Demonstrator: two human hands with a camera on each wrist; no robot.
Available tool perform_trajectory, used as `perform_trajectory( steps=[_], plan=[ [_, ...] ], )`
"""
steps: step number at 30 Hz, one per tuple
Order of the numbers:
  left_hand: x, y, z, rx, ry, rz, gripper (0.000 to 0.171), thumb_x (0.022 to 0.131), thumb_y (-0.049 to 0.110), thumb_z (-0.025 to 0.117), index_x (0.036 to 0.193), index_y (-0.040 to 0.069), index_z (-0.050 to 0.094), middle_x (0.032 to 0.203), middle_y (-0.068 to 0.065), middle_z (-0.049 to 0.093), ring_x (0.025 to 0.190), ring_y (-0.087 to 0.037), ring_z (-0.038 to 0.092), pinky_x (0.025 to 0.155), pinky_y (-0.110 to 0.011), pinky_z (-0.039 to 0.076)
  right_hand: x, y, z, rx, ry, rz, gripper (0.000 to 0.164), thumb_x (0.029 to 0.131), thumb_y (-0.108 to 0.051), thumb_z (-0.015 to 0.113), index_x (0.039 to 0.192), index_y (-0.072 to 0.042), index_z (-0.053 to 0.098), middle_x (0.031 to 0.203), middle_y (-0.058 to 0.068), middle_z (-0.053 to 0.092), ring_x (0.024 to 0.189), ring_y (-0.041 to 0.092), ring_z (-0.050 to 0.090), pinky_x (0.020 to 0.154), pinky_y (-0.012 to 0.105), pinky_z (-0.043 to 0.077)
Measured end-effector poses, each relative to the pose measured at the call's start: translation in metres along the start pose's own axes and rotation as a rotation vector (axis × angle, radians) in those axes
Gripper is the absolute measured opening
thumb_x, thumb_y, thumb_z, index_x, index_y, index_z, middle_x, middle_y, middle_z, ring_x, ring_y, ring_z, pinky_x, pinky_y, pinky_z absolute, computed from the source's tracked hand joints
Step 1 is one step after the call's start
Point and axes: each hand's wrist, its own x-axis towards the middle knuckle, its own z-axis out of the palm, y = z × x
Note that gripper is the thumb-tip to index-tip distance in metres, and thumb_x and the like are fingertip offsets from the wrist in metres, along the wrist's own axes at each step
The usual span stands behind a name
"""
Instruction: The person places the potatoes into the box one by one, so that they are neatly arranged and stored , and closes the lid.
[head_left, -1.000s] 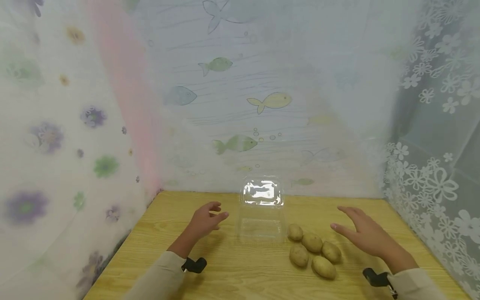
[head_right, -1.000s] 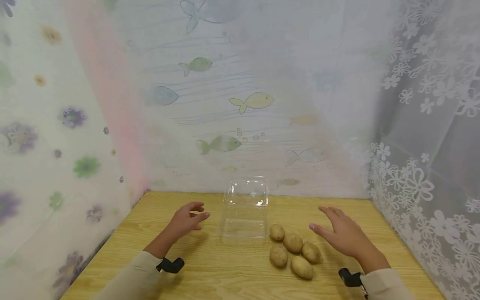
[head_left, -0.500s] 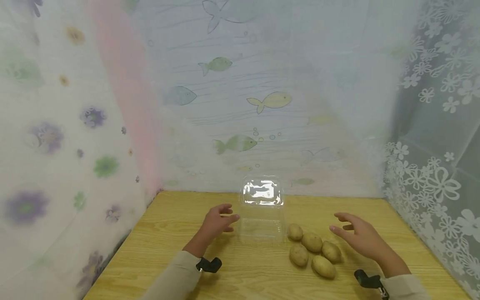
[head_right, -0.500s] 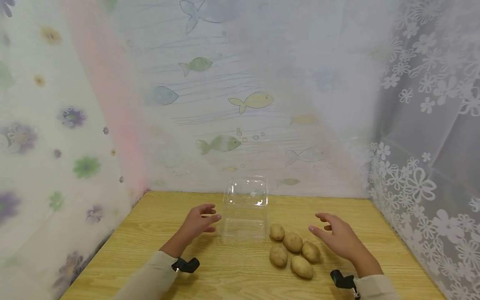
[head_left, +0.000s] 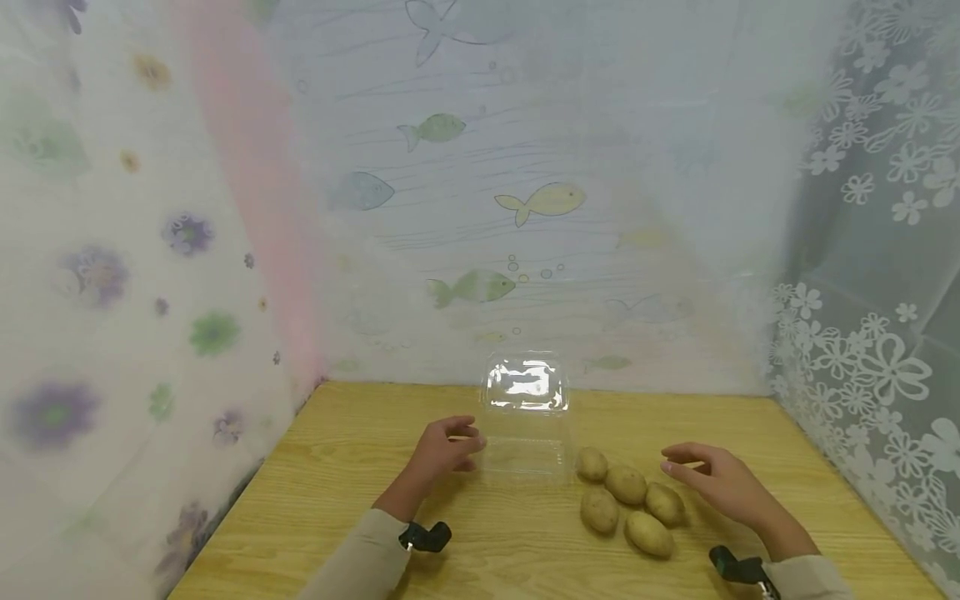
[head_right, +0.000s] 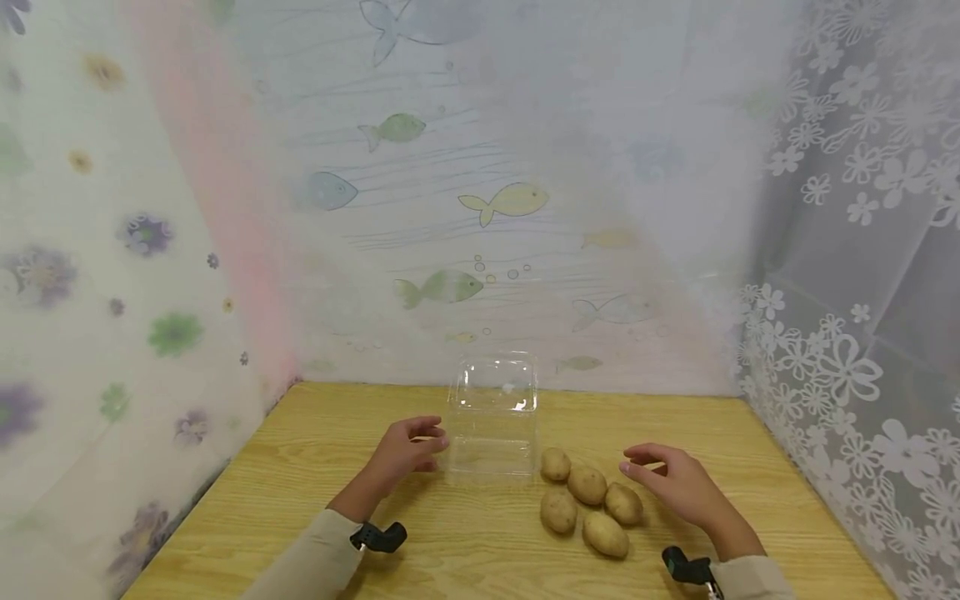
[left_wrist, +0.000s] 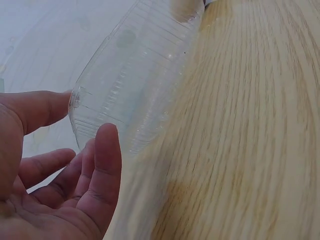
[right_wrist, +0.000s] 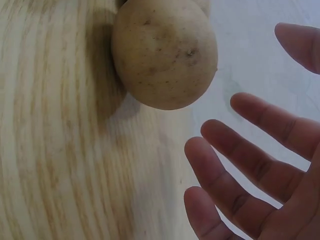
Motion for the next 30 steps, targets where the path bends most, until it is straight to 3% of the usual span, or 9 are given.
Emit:
perform_trajectory(
  steps=[14, 23, 30],
  plan=[
    [0.001, -0.012, -0.002, -0.074, -0.024, 0.002, 0.055, 0.096, 0.010, 0.072, 0.145, -0.005, 0.054, 0.137, -0.026, 0.059, 0.099, -0.019, 0.069, 0.081, -0.038, 0.063, 0.003, 0.013, 0.004, 0.047, -0.030, -0.054, 0.043, 0.105, -0.035, 0.061, 0.133, -0.002, 0.066, 0.128, 0.014, 0.071, 0.102, 0.008, 0.069, 0.082, 0.025, 0.056],
    [-0.005, -0.011, -0.001, -0.107, -0.021, 0.011, 0.053, 0.097, 0.009, 0.071, 0.146, -0.004, 0.054, 0.138, -0.027, 0.058, 0.103, -0.020, 0.069, 0.084, -0.040, 0.062, -0.001, 0.022, 0.001, 0.208, -0.120, -0.113, 0.041, 0.107, -0.021, 0.058, 0.139, 0.005, 0.059, 0.134, 0.027, 0.064, 0.106, -0.003, 0.066, 0.087, 0.023, 0.056],
    [-0.017, -0.009, 0.003, -0.135, -0.011, 0.017, 0.051, 0.098, 0.009, 0.070, 0.145, -0.004, 0.054, 0.138, -0.027, 0.058, 0.102, -0.020, 0.066, 0.084, -0.040, 0.061, -0.006, 0.025, -0.004, 0.281, -0.208, -0.104, 0.046, 0.105, -0.017, 0.061, 0.144, 0.006, 0.053, 0.133, 0.029, 0.063, 0.108, 0.007, 0.067, 0.085, 0.026, 0.056]
  ],
)
